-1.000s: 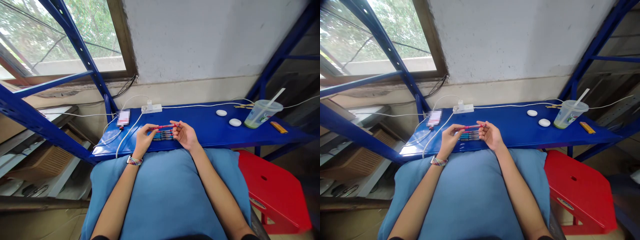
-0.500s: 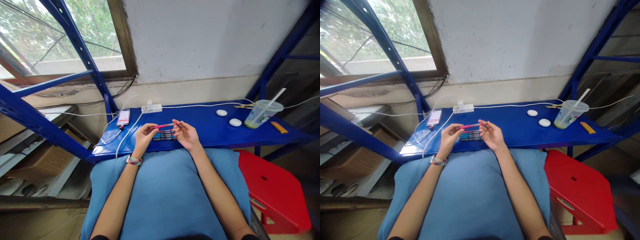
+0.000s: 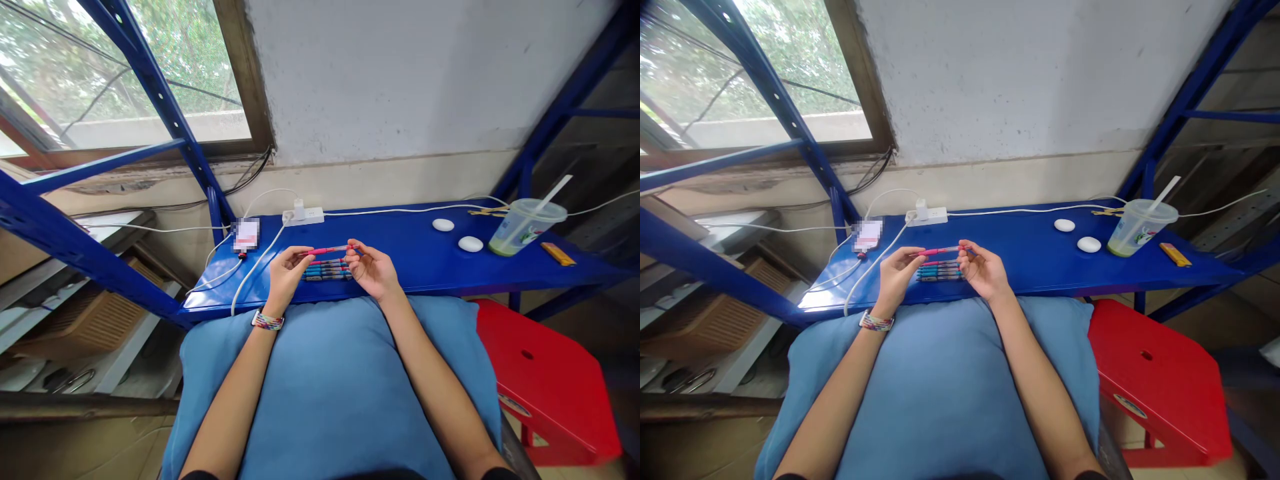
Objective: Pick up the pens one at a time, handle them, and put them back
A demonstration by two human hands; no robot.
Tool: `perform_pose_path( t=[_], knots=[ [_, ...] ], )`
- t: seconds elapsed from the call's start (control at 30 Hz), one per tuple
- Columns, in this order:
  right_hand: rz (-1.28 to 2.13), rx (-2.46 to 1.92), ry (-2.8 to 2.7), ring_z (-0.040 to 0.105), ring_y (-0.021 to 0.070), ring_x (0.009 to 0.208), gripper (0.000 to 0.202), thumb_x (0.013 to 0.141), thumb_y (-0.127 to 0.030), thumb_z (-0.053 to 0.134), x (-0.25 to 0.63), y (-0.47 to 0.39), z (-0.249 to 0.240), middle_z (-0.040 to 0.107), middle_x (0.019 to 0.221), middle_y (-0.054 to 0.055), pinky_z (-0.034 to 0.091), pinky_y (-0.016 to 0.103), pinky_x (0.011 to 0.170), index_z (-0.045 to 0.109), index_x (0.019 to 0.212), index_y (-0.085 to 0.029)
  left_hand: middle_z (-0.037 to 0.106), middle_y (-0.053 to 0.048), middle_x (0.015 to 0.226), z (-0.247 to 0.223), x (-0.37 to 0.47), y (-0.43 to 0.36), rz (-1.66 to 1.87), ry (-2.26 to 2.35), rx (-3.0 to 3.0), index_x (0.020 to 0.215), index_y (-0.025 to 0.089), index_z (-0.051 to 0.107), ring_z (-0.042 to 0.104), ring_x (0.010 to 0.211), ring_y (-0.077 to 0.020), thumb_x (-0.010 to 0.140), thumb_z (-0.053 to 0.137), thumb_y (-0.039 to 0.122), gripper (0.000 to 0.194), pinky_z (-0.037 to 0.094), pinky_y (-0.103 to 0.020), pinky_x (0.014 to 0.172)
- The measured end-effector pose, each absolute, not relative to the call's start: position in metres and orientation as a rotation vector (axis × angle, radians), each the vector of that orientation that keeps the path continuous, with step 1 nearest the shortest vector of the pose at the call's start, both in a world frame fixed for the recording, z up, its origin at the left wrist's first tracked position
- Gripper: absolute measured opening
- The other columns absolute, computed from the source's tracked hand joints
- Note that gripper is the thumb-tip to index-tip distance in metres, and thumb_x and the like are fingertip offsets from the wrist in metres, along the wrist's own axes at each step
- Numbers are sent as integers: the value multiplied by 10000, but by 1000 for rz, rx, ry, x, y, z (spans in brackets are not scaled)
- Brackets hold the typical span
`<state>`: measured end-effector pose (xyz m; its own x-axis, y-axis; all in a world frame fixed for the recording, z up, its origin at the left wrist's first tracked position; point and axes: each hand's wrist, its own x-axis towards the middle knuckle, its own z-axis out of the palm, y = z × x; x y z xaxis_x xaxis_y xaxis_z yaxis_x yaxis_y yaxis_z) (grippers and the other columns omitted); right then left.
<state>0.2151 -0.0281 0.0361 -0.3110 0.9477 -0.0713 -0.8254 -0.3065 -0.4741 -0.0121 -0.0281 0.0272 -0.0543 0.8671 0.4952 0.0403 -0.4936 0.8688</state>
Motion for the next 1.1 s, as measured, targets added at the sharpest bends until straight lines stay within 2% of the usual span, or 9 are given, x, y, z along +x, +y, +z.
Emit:
perform_pose_path(
  t=[0.23, 0.4, 0.47, 0.6, 0.73, 0.83, 0.93, 1.0, 1.1],
  knots=[
    [1884, -363, -455, 752, 143, 795, 290, 1004, -209, 564, 218, -28, 35, 778, 929, 71, 669, 196, 661, 717, 1245, -158, 833, -87, 1006, 25, -13, -26, 1612, 987, 1568, 1042, 194, 815, 805, 942, -248, 880, 887, 449, 310, 667, -401, 911],
    [1875, -360, -412, 749, 120, 779, 367, 921, -63, 573, 217, -30, 37, 756, 876, 32, 672, 170, 696, 721, 1236, -179, 829, -79, 988, 27, -13, -28, 1596, 978, 1580, 1015, 194, 816, 800, 927, -237, 877, 892, 430, 284, 662, -381, 899],
    [1887, -327, -397, 759, 128, 811, 411, 926, -84, 547, 217, -31, 38, 764, 906, 41, 685, 188, 717, 710, 1293, -171, 826, -76, 980, 27, -12, -29, 1589, 982, 1592, 1007, 191, 813, 798, 922, -233, 883, 887, 425, 275, 659, -378, 896],
    [1878, -352, -369, 752, 149, 762, 304, 999, -223, 573, 218, -29, 36, 771, 883, 76, 688, 207, 667, 725, 1246, -132, 825, -77, 987, 26, -13, -28, 1587, 982, 1584, 1006, 191, 808, 796, 924, -233, 875, 891, 424, 280, 658, -381, 900],
    [1846, -398, -416, 757, 137, 744, 198, 983, -149, 628, 216, -27, 34, 763, 834, 56, 683, 182, 674, 737, 1148, -156, 826, -75, 985, 23, -15, -24, 1598, 972, 1554, 1026, 197, 810, 800, 928, -237, 871, 892, 433, 294, 659, -386, 901],
    [1873, -377, -455, 785, 127, 810, 291, 974, -78, 600, 215, -31, 37, 794, 920, 63, 694, 189, 763, 731, 1223, -152, 821, -69, 947, 21, -17, -21, 1626, 965, 1519, 1035, 196, 806, 804, 900, -235, 876, 887, 444, 305, 659, -377, 872],
    [1878, -354, -474, 797, 130, 850, 296, 1010, -136, 598, 215, -33, 40, 808, 977, 77, 698, 201, 802, 728, 1276, -138, 826, -76, 964, 21, -18, -22, 1619, 980, 1537, 1021, 197, 807, 805, 909, -241, 872, 890, 450, 305, 661, -384, 876],
    [1865, -373, -463, 790, 134, 809, 226, 1025, -202, 632, 216, -31, 39, 798, 926, 73, 700, 200, 766, 748, 1207, -135, 829, -79, 981, 22, -17, -22, 1610, 986, 1555, 1018, 199, 810, 803, 921, -244, 871, 891, 454, 305, 662, -389, 883],
    [1843, -403, -432, 766, 108, 737, 125, 1006, -166, 668, 215, -28, 37, 769, 845, 37, 686, 162, 705, 757, 1093, -160, 829, -78, 979, 22, -15, -23, 1601, 984, 1562, 1015, 198, 815, 802, 917, -243, 869, 893, 457, 308, 663, -389, 881]
  ],
)
